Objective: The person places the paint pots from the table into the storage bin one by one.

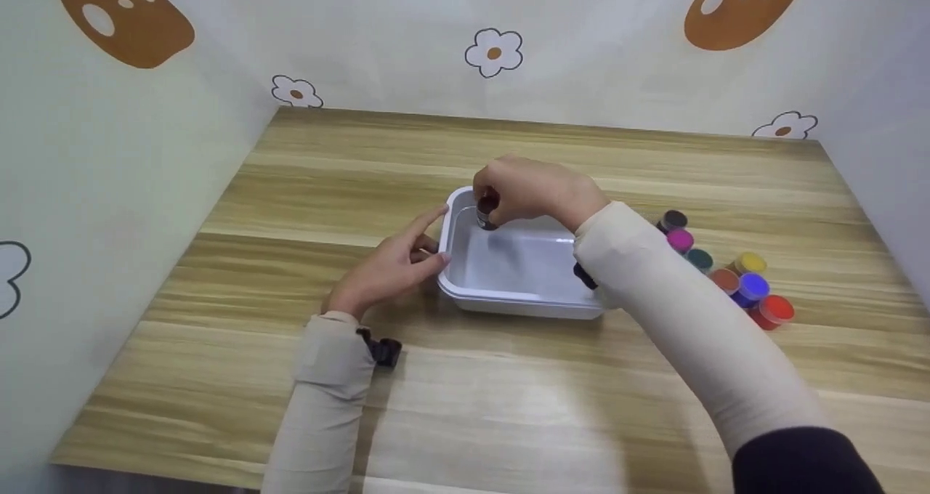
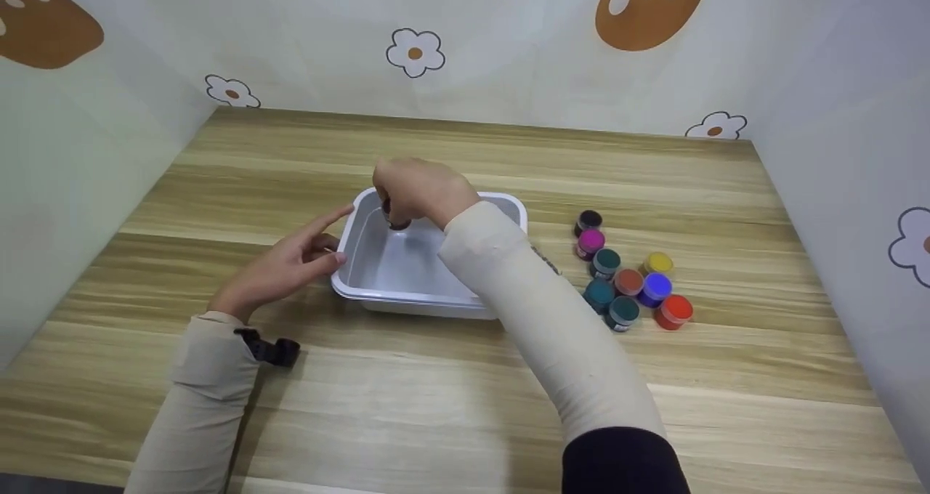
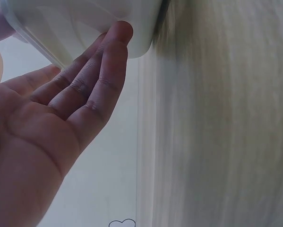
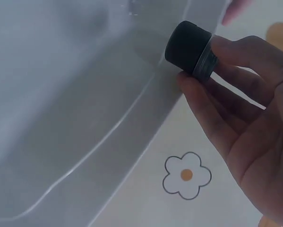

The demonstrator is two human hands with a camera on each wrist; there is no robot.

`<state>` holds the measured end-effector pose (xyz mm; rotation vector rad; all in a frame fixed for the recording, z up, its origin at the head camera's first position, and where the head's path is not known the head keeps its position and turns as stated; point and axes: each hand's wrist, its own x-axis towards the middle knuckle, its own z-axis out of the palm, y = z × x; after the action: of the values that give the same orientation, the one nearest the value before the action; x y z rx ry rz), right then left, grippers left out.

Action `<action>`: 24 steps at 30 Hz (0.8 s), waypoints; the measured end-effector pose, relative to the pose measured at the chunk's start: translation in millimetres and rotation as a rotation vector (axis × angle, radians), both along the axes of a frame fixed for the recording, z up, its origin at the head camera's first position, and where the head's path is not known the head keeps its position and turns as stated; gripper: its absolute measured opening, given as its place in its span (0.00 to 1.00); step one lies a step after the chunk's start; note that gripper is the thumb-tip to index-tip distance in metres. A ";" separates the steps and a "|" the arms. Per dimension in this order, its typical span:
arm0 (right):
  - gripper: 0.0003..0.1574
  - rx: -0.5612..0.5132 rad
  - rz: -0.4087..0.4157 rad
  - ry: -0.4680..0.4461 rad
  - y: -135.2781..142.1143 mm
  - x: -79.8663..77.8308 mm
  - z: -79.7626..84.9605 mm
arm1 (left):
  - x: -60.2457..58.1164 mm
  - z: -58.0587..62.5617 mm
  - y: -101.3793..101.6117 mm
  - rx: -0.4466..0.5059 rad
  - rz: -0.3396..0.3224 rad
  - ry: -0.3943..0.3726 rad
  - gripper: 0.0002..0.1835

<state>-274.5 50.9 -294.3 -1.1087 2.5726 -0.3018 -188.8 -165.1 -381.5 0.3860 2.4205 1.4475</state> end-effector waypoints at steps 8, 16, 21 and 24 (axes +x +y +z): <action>0.13 0.072 0.080 0.020 -12.7 1.2 -14.0 | 0.1 -1.6 -0.6 0.016 -0.015 0.039 0.39; 0.10 0.176 0.064 0.046 -22.1 4.7 -28.8 | 1.5 -1.3 -1.6 0.004 -0.016 0.040 0.39; 0.12 0.214 0.085 0.079 -27.1 5.1 -34.9 | 0.2 -2.4 -1.2 0.002 -0.020 0.040 0.39; 0.14 0.216 0.075 0.072 -28.0 4.7 -37.1 | -0.7 -2.1 -0.8 0.002 -0.022 0.043 0.39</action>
<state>-269.8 22.9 -331.4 -1.1503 2.5448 0.0349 -189.5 -165.9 -383.6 0.4474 2.4410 1.4467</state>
